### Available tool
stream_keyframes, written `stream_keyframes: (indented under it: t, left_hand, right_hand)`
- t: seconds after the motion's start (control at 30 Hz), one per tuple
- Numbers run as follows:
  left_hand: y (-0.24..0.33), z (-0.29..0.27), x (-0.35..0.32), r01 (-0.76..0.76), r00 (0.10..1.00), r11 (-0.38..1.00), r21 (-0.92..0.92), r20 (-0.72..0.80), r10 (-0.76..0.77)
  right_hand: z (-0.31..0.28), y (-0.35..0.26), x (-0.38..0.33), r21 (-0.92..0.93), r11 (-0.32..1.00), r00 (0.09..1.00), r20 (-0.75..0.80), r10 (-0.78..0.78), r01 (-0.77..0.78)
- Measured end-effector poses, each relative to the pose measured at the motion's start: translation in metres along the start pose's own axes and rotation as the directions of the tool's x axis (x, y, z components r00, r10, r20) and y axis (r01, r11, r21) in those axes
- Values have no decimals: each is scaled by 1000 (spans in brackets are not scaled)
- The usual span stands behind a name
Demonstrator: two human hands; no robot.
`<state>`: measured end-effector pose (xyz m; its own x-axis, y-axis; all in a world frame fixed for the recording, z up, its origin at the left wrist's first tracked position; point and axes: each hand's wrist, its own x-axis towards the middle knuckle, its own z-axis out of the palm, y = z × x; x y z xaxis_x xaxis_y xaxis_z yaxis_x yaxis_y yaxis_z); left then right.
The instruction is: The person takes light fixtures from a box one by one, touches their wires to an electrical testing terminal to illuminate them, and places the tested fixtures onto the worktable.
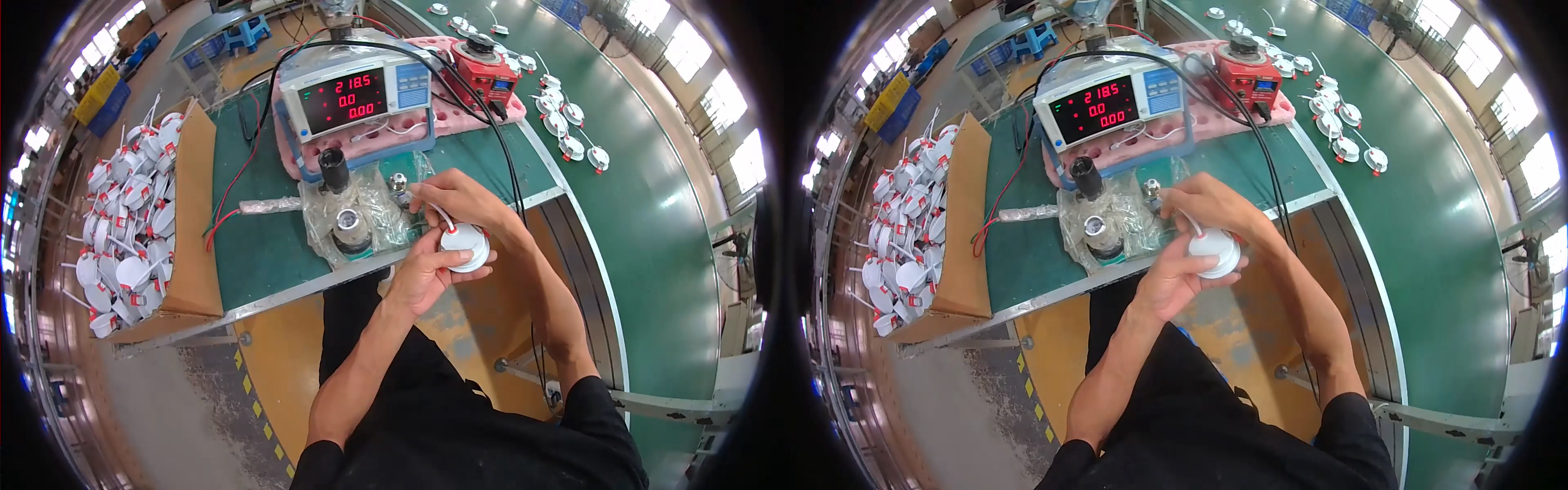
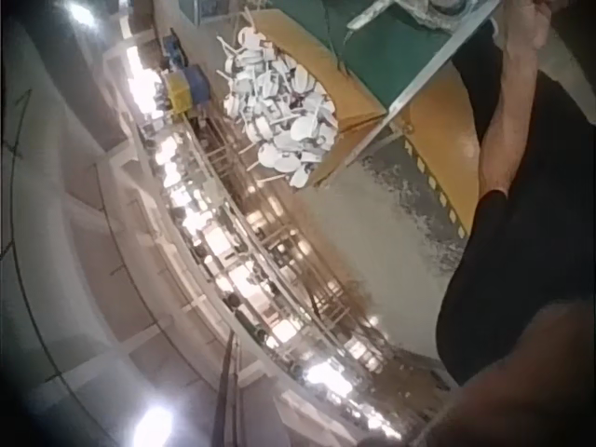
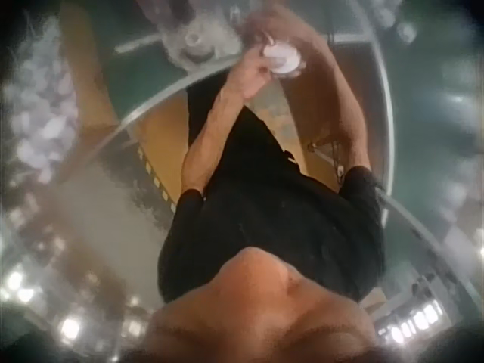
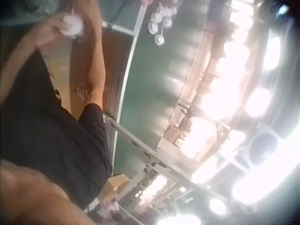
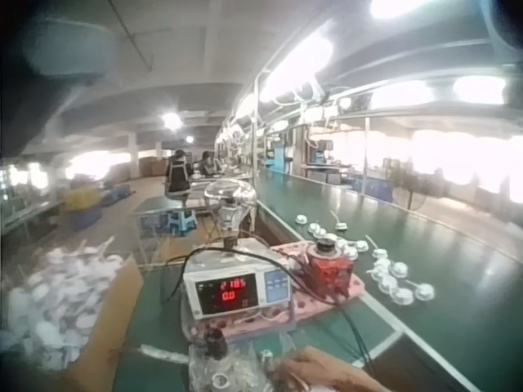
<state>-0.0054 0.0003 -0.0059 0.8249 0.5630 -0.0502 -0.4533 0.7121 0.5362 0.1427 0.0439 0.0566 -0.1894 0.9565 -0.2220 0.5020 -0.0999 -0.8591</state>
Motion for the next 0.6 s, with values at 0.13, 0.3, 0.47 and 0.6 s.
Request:
stream_keyframes:
  t: [0.13,0.3,0.47,0.6]
  left_hand:
    - [1,2,-3,25,996,999,25,88,-27]
    - [-10,0,-1,30,995,1000,4,95,-30]
    - [-9,-4,5,13,998,1000,-3,55,-13]
    - [-8,-10,6,-25,998,1000,7,65,24]
  right_hand:
    - [-2,1,-13,345,936,993,-61,103,-76]
    - [3,12,-9,48,998,991,-132,-37,44]
    - [3,11,3,-176,978,981,-135,-137,112]
    - [3,8,12,-159,984,996,-33,-83,77]
